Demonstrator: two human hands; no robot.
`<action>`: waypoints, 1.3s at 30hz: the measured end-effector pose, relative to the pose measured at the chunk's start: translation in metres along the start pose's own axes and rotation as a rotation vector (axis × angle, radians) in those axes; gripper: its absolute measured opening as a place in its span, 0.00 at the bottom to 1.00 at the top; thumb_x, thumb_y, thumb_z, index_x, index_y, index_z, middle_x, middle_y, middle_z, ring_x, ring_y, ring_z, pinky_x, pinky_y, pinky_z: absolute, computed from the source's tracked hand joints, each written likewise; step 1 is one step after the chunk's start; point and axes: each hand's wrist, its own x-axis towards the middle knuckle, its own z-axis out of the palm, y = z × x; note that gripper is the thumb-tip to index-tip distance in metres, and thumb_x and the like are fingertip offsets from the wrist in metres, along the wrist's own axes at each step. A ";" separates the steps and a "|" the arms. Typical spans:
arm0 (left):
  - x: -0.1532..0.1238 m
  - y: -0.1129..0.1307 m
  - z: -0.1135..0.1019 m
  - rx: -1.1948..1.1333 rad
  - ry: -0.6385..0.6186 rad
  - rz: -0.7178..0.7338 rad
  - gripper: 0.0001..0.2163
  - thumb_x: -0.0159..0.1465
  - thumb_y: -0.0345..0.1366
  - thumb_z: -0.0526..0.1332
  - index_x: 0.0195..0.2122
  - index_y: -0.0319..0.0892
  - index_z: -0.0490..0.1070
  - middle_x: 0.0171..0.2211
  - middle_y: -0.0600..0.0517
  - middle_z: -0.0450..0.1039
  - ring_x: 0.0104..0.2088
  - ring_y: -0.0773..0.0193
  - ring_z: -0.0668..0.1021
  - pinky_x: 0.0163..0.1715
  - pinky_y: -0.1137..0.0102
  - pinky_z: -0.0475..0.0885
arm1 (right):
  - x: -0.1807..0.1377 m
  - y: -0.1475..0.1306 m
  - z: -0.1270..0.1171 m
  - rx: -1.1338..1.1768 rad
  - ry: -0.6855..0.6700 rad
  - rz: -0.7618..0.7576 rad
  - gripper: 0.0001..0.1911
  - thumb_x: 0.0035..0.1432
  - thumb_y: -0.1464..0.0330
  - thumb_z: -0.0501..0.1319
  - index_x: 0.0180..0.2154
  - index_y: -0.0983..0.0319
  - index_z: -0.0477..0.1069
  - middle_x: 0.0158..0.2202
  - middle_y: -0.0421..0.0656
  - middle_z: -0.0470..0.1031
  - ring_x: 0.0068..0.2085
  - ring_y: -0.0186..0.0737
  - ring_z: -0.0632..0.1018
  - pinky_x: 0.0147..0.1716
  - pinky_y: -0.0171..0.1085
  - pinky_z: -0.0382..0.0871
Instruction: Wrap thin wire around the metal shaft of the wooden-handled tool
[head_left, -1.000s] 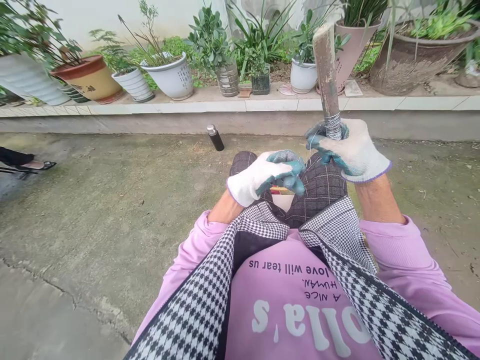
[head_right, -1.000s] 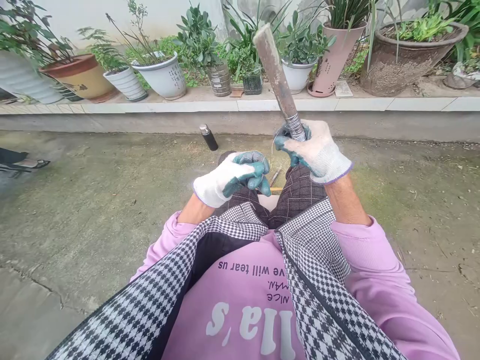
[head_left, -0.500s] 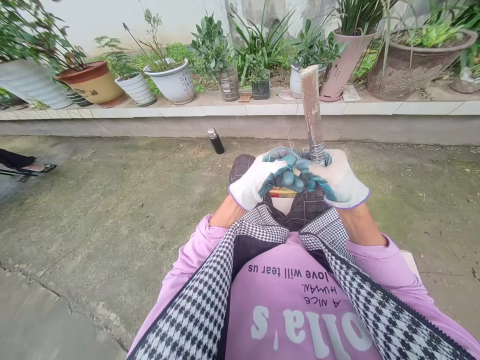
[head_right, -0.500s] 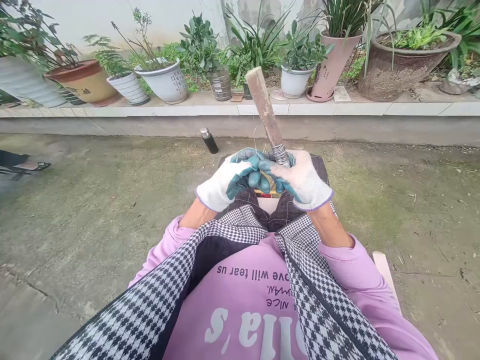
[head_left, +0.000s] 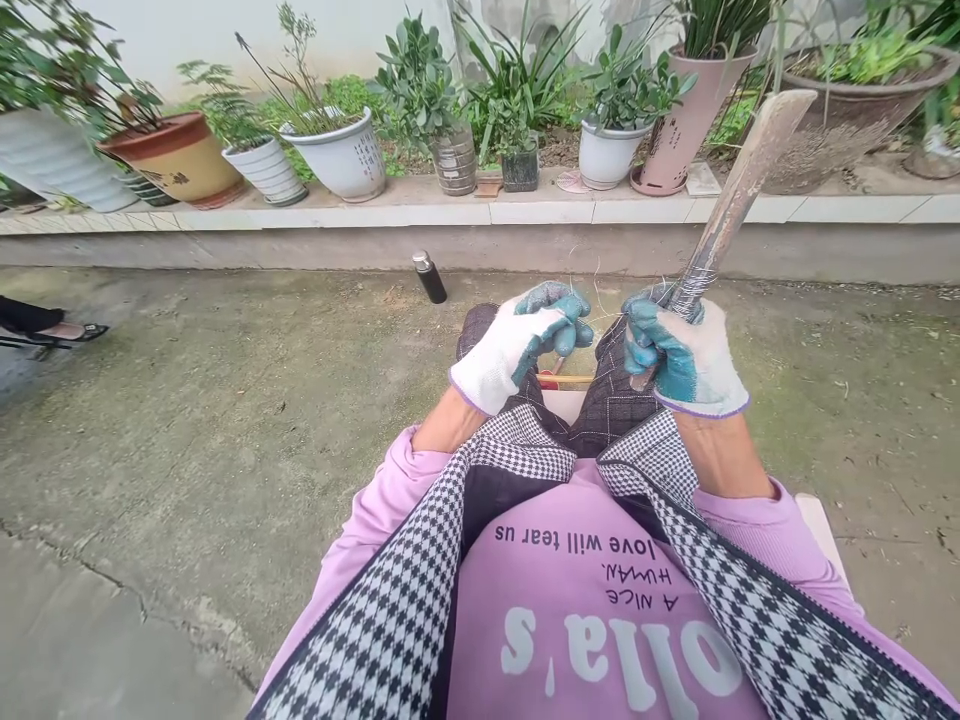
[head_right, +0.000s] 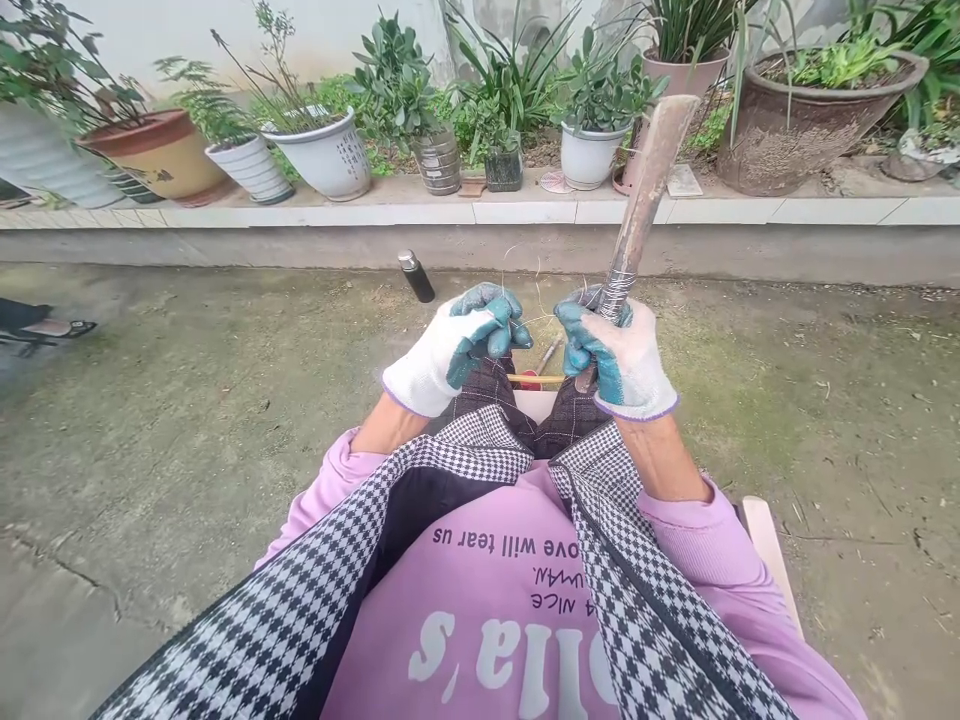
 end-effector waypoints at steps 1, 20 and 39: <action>0.000 0.001 0.001 -0.005 0.011 -0.003 0.15 0.71 0.43 0.79 0.40 0.44 0.75 0.21 0.61 0.70 0.34 0.63 0.87 0.45 0.69 0.84 | 0.000 0.001 0.000 0.004 0.011 0.006 0.28 0.45 0.50 0.87 0.35 0.53 0.75 0.19 0.29 0.64 0.19 0.32 0.64 0.16 0.35 0.66; 0.003 0.006 -0.008 -0.138 -0.021 -0.100 0.15 0.73 0.45 0.77 0.45 0.45 0.74 0.21 0.66 0.64 0.15 0.76 0.62 0.15 0.77 0.53 | 0.003 0.001 -0.014 0.130 -0.119 -0.031 0.32 0.46 0.43 0.88 0.41 0.55 0.81 0.20 0.27 0.62 0.18 0.30 0.59 0.15 0.34 0.60; -0.008 0.000 -0.008 0.080 -0.199 -0.155 0.21 0.67 0.54 0.83 0.46 0.43 0.84 0.21 0.60 0.69 0.15 0.76 0.62 0.15 0.75 0.56 | 0.021 -0.027 -0.019 -0.238 -0.333 0.088 0.23 0.43 0.54 0.89 0.26 0.56 0.80 0.18 0.34 0.70 0.17 0.31 0.67 0.12 0.33 0.63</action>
